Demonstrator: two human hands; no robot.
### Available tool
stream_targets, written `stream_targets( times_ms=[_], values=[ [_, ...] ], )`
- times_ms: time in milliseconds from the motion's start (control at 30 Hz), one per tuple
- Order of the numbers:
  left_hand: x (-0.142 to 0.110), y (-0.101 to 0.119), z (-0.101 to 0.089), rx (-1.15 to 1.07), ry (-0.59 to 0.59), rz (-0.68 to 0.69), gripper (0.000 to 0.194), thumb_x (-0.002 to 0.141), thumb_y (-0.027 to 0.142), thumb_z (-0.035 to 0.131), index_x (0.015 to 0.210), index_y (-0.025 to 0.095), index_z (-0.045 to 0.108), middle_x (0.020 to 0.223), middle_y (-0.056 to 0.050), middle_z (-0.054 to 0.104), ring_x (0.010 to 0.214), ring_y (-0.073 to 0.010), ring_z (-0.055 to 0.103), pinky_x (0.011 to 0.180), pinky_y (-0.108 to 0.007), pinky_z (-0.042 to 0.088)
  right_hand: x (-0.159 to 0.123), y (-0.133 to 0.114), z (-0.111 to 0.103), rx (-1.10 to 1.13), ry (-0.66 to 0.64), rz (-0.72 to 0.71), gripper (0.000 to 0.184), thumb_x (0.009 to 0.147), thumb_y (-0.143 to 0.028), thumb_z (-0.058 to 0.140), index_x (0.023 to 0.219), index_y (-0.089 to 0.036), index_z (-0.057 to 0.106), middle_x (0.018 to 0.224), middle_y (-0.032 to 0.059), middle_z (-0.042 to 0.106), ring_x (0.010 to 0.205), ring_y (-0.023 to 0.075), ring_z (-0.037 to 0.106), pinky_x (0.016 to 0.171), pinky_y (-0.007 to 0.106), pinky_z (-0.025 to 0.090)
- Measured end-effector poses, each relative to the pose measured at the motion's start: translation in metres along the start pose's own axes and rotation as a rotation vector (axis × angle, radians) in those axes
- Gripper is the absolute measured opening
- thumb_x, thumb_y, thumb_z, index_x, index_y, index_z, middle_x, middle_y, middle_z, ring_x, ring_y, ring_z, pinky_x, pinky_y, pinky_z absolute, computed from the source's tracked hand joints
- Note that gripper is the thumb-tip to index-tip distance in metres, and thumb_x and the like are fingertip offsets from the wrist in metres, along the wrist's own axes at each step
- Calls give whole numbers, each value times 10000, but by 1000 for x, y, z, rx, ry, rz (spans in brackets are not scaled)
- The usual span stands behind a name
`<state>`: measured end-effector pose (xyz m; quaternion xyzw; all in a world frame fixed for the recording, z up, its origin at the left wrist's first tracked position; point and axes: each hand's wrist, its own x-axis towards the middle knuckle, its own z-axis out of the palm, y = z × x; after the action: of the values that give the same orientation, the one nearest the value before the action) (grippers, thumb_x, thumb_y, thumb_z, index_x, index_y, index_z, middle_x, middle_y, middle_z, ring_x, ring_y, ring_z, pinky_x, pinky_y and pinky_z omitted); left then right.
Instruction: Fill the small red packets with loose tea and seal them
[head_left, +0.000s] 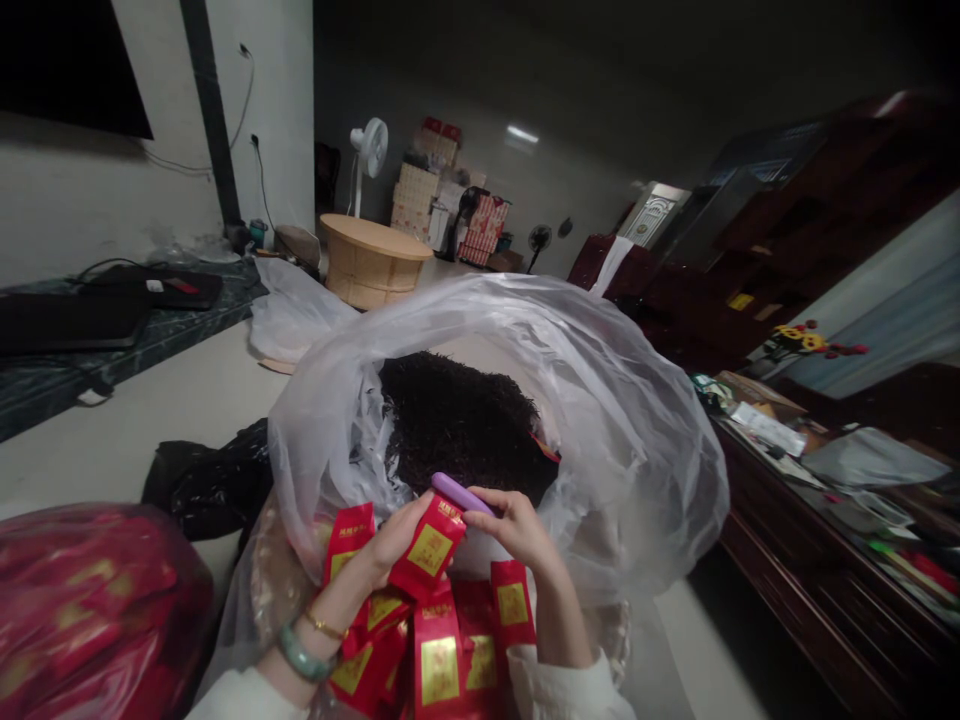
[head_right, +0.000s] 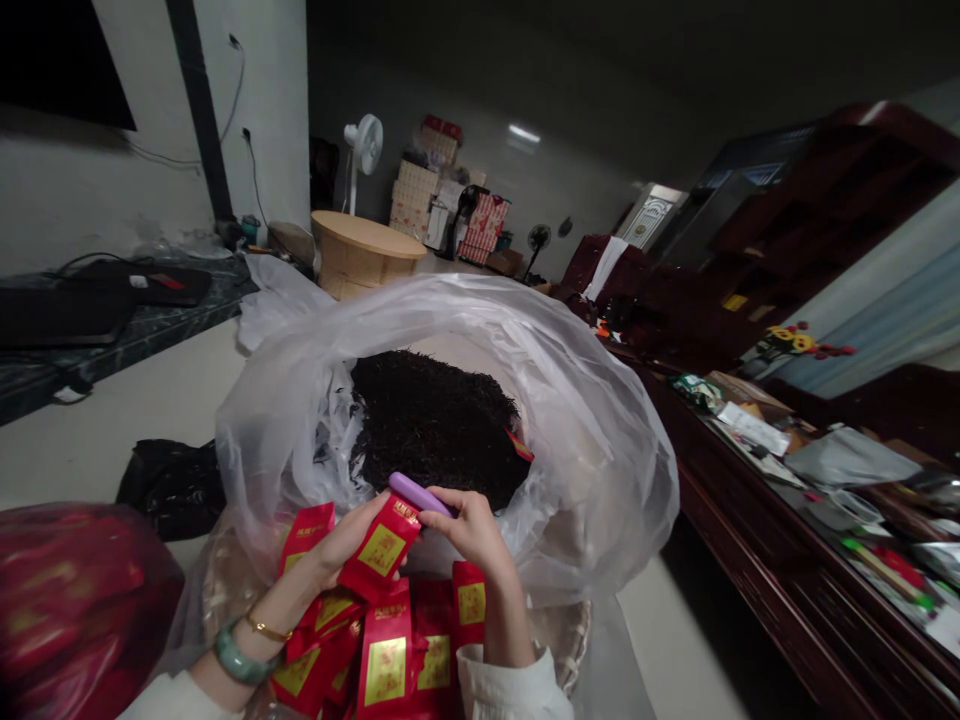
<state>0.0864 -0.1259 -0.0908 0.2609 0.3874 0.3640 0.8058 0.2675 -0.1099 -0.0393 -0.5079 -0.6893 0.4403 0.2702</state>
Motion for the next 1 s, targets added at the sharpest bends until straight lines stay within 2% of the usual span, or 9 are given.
stream_targets(
  times_ms=[467,600,667,767,833,900,1000],
  values=[
    [-3,2,3,-2,-3,-11,505,823,610,510,843,122,639,632,-67,706,499,-164,644,515,-278,527,-1,-3,2,11,21,2,345,715,-414,680,967,-189,746,894,17,731,871,258,633,784,320,472],
    [-1,1,1,-6,-17,-2,516,815,619,513,833,121,648,638,-71,710,503,-168,644,524,-284,528,1,5,0,5,76,-12,418,675,-432,715,1011,-183,738,935,41,734,870,263,642,797,350,496],
    [-2,2,1,-11,-40,-13,533,813,628,507,854,119,659,683,-84,723,529,-177,654,533,-291,532,4,14,-5,-4,166,-6,507,665,-455,714,1081,-165,708,947,54,729,855,259,646,780,355,509],
    [-4,4,2,-20,-59,-41,548,835,623,474,882,114,670,725,-96,731,546,-178,654,524,-290,531,9,34,-18,-104,439,27,605,677,-493,671,1160,-131,655,1003,87,716,891,268,644,791,360,503],
    [-6,6,2,-22,-59,-39,538,854,606,457,878,114,674,688,-86,722,524,-168,638,511,-279,524,12,50,-28,-225,607,57,606,695,-489,636,1174,-119,635,1029,115,708,912,281,642,795,361,493],
    [-7,7,3,-3,-72,-41,549,864,604,437,869,110,678,628,-77,706,499,-163,626,497,-267,513,15,67,-35,-344,669,106,535,721,-452,601,1143,-125,639,1011,132,710,888,283,644,766,353,485],
    [-7,8,3,27,-98,-46,592,857,630,421,858,99,682,548,-73,676,480,-168,621,492,-262,506,18,89,-40,-479,641,202,412,746,-369,563,1056,-111,650,953,158,709,834,281,643,718,337,470]
  ],
)
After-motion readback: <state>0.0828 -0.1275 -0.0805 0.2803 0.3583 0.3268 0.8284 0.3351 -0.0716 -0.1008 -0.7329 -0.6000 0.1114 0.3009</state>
